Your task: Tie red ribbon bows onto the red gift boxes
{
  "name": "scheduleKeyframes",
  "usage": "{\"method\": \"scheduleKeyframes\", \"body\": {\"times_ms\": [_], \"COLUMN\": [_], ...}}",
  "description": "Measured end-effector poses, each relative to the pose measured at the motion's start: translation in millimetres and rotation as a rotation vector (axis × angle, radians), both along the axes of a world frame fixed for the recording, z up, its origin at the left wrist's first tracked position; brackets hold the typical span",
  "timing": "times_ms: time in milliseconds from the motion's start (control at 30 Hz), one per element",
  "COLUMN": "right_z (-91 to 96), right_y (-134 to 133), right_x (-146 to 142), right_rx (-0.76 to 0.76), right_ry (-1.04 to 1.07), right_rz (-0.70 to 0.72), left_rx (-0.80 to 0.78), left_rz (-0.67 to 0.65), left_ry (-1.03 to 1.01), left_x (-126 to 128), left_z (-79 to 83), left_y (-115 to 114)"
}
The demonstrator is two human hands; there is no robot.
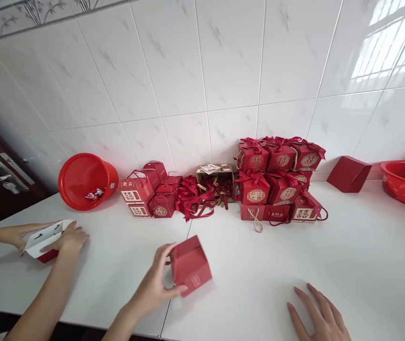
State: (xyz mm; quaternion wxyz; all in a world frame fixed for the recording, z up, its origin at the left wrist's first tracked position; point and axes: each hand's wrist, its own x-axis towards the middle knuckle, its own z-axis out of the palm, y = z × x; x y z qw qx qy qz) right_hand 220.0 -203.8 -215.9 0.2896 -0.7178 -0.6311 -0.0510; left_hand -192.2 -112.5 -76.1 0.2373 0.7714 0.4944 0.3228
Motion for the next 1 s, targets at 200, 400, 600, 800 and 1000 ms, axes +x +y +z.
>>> {"method": "scheduleKeyframes", "body": {"times_ms": [200,400,600,800,1000], "right_z": [16.2,20.1,24.0,30.6,55.6], "right_y": [-1,0,1,-1,-17], "right_x": [-10,-15,-17,-16,-35], "right_rx": [-0.026,-0.017,-0.028,-0.042,0.050], "right_ry": [0.048,0.068,0.084,0.199,0.627], "right_rz": [-0.079,-0.098,-0.095,-0.079,0.009], "left_rx": [0.029,0.026,0.075,0.043,-0.006], "left_rz": [-0.268,0.168,0.322,0.237,0.184], "left_ry": [0.196,0.385,0.451,0.479,0.430], "left_x": [61,63,62,48,28], "left_z": [9.0,-11.2,-36.6,-37.8,-17.9], "left_y": [36,135,144,102,22]}}
